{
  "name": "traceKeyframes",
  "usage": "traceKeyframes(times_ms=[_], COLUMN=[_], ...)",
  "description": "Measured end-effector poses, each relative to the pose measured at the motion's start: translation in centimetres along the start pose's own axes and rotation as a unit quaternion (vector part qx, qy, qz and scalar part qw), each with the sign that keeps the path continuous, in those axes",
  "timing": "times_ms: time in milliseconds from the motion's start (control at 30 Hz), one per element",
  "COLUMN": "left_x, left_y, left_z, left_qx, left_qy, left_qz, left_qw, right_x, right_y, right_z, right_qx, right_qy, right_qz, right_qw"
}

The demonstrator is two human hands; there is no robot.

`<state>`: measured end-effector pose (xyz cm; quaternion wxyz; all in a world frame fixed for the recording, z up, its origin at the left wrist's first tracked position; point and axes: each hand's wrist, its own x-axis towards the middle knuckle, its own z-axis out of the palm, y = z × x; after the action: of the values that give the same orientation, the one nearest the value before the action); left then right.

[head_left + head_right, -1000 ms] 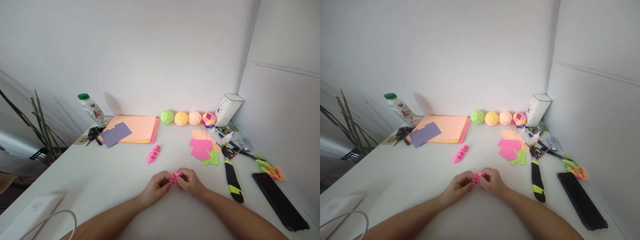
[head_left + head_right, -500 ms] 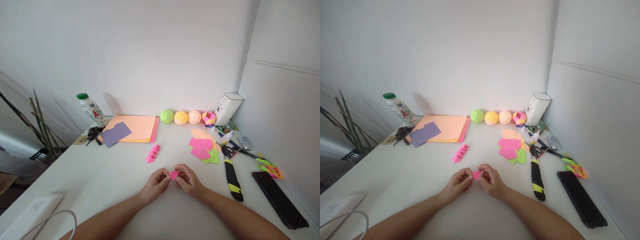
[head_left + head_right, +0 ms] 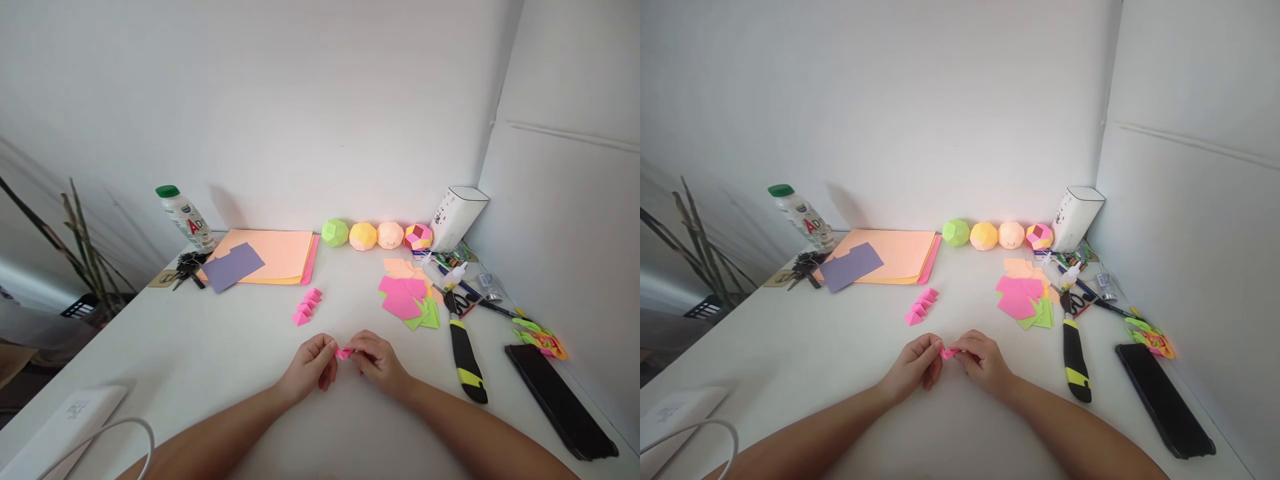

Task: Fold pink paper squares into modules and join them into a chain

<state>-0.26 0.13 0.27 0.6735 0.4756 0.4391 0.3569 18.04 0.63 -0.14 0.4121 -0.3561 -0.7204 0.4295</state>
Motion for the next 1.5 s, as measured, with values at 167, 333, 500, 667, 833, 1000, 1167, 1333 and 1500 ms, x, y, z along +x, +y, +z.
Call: traceKeyframes(times_ms=[167,333,500,667,833,1000,1167,1333,1500], left_x=[0.0,-0.1,-0.2,-0.8,-1.9,-2.3,-2.3,-2.0,-2.1], left_y=[0.1,-0.1,-0.6,-0.6,-1.0,-0.9,-0.7,-0.9,-0.4], left_z=[0.0,0.2,0.5,0.8,1.1,0.9,0.9,1.0,1.0], left_qx=[0.004,-0.03,-0.003,0.216,0.486,0.57,0.574,0.563,0.556], left_qy=[-0.003,0.029,0.081,0.058,-0.12,-0.197,-0.188,-0.193,-0.195], left_qz=[-0.003,0.003,0.058,0.184,0.275,0.272,0.278,0.275,0.268], left_qw=[1.0,0.999,0.995,0.957,0.821,0.75,0.747,0.755,0.762], right_x=[-0.1,-0.1,0.1,0.3,0.9,3.2,7.1,9.3,9.4], right_y=[-0.1,0.2,0.6,1.0,1.2,-0.2,-0.5,0.8,0.8], right_z=[-0.1,-0.2,-0.5,-0.8,-0.7,1.0,4.8,7.4,7.7], right_qx=[0.011,0.064,0.119,0.141,0.135,0.048,-0.003,-0.073,-0.107], right_qy=[0.008,0.016,0.037,0.062,0.056,0.036,-0.004,-0.002,0.007], right_qz=[0.037,0.124,0.188,0.206,0.208,0.212,0.207,0.202,0.195], right_qw=[0.999,0.99,0.974,0.966,0.967,0.976,0.978,0.977,0.975])
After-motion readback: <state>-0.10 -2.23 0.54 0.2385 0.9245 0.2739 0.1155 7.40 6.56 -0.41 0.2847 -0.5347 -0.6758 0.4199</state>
